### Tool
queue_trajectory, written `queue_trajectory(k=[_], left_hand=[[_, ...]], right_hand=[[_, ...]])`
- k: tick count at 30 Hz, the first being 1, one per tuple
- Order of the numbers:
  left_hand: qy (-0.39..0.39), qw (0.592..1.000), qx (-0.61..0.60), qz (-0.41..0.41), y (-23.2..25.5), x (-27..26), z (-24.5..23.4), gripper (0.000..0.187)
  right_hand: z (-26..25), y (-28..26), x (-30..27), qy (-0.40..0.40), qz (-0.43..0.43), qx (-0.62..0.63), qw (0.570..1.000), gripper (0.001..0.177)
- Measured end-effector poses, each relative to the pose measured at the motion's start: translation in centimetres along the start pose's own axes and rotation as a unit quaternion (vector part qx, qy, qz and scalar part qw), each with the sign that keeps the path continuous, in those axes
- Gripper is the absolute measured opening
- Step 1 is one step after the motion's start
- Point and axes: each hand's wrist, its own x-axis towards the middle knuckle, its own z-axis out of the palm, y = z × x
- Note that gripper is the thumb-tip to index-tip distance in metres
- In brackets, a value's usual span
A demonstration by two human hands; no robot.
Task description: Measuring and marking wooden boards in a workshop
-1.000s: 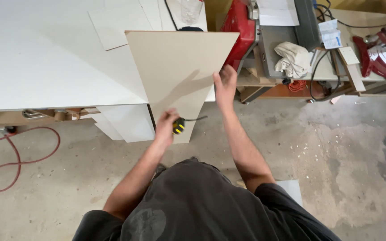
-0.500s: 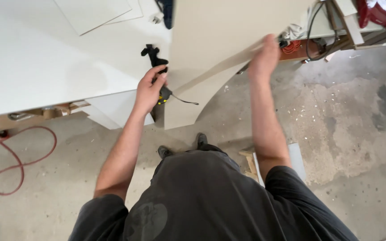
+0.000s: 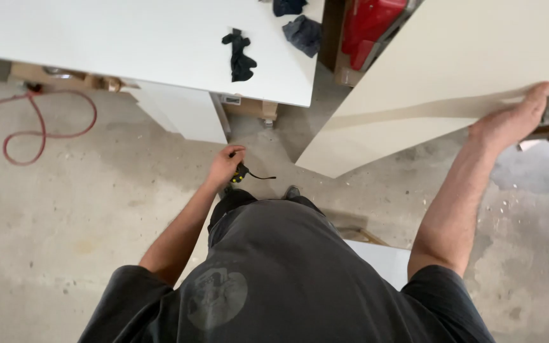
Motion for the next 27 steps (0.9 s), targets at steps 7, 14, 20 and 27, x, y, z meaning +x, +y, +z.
queue_trajectory(k=[7,14,20,27], left_hand=[[0.027,0.996,-0.057,-0.07,1.7,-6.0,5.1,0.038],[0.075,0.99,-0.095,-0.078,-0.8,-7.5,6.2,0.037],[0.076,0.985,-0.119,-0.1,-1.6,-11.5,3.8,0.038],[0.113,0.972,-0.191,-0.077,-11.1,-13.0,-0.2,0.033]], right_hand=[[-4.4,5.7,6.7,-0.154,-0.125,0.042,0.979,0.052],[-7.6,9.1,10.6,-0.132,-0.064,0.001,0.989,0.046],[-5.2,5.7,7.2,-0.067,-0.012,-0.079,0.995,0.047],[-7.3,9.3,3.9,0.024,0.012,-0.11,0.994,0.031]])
